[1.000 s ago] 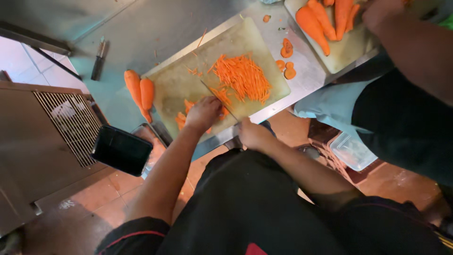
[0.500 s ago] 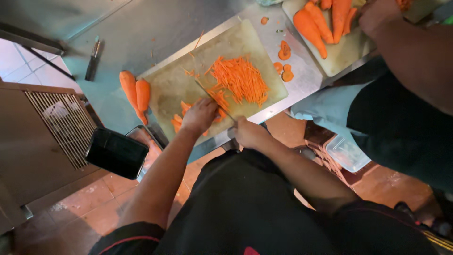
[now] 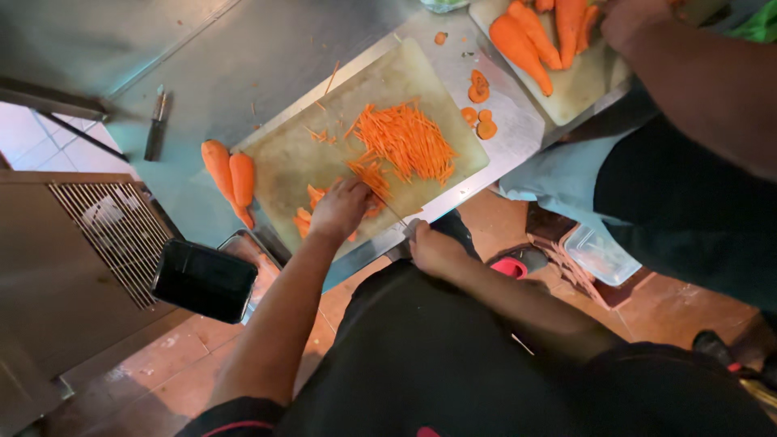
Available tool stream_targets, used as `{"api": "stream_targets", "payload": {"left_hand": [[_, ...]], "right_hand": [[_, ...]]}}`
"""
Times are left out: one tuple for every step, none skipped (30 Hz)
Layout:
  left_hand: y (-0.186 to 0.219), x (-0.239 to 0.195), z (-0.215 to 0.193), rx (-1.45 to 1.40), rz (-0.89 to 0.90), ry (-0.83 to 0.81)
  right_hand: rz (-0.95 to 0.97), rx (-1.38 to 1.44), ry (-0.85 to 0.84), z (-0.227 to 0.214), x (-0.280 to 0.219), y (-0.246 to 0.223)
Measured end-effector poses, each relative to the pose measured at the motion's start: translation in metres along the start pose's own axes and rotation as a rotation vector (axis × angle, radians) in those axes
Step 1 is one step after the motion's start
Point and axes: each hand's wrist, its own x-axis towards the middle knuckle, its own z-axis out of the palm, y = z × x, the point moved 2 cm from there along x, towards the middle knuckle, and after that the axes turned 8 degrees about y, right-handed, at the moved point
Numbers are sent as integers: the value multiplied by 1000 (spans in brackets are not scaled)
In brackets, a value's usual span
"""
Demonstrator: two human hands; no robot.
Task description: The person slices carrots with a knife on a cutting board and then chops the carrot slices into thin strips.
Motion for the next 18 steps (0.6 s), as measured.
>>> {"api": "stream_targets", "payload": {"left_hand": [[0,-1,1,-1,4,-13],[-3,0,1,-22,2,-23],[-4,0,2,-46,-6,-23],[-4,1,6,-51,-10,-27],[-4,0,6,-24,40,34],[-4,-3,5,4,89,95],[-4,-3,3,8,92,97],[-3,-3,3,1,53,44],[-2,-6,4,-11,9,-12],[-3,-5,3,-10,7,-12],[-3,-4,3,-2,20,-2],[-3,-4,3,6,33,9],[-3,-3,4,6,30,9],[-3,-3,4,-12,46,37],[-3,-4,2,-27,63,65],[-2,-8,2,-25,60,65],[-1,-7,3,-8,33,46],[-1,-5,2,8,6,27]], "right_hand": [[-23,19,20,0,0,1],[-45,38,40,1,2,1],[-42,37,34,-2,9,1],[-45,14,36,-4,18,-1],[-57,-7,34,-3,24,-4],[-63,-8,25,3,17,-4],[-47,13,30,7,9,-2],[-30,35,34,10,6,0],[-31,35,32,10,5,4],[-58,40,44,11,5,6],[-81,48,53,14,2,7],[-77,52,48,15,8,7],[-74,32,48,11,23,6],[-71,11,48,9,32,6],[-74,12,47,12,26,8],[-78,18,34,17,16,10],[-80,25,30,19,11,11],[-82,27,38,21,10,10]]}}
